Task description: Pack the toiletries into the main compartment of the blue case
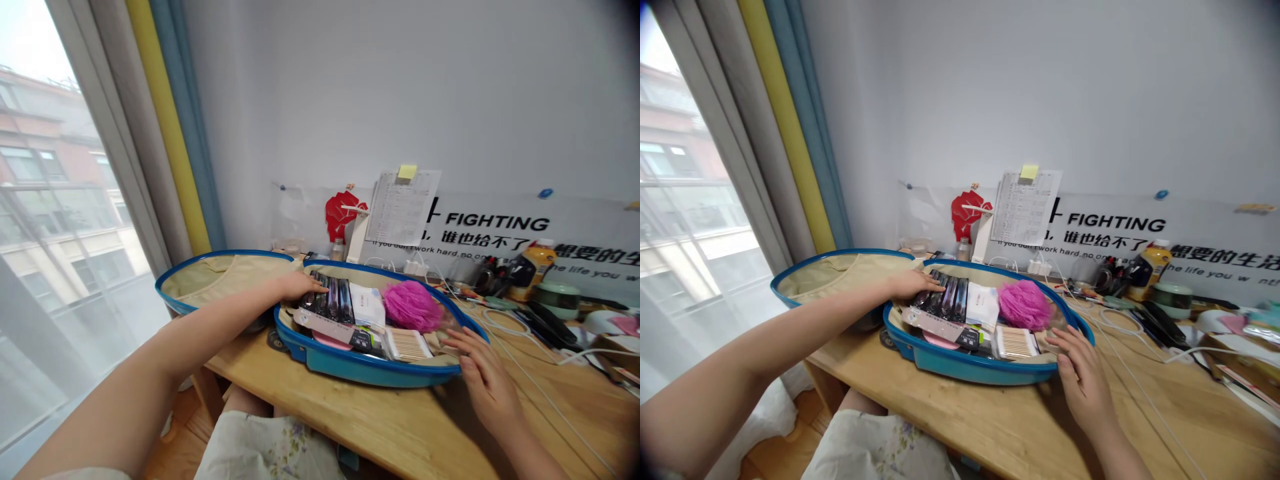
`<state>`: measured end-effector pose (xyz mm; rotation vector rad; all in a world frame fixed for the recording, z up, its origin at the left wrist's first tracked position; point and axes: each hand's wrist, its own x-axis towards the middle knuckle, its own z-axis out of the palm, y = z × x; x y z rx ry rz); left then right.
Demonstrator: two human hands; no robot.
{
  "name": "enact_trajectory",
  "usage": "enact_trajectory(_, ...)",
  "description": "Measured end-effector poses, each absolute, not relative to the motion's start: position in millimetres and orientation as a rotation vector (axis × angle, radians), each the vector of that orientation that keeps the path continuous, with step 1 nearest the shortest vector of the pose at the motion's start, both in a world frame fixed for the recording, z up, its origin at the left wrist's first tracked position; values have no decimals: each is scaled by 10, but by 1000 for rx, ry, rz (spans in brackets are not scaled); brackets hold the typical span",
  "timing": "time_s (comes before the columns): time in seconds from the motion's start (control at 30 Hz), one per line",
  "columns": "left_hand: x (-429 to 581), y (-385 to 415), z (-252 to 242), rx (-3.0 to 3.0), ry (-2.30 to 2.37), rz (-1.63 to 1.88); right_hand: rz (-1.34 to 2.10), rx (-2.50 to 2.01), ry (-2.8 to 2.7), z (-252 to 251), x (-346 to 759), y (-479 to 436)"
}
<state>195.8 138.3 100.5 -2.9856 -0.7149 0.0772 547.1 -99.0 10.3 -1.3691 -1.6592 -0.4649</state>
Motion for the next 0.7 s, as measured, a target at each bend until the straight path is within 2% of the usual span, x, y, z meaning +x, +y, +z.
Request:
enact_trajectory(0.4,1966,1175,1007,-2969,-910,59,-458,-1380,-1642,91,5477,-986)
enact_trajectory(0.57,1555,787,1103,-2925,-1123,-337,-445,-1429,-1655,139,5490,-1001)
enact_trajectory(0.7,880,425,931,-2767,-1303,-663,-428,-1419,-1671,137,5520,-1010)
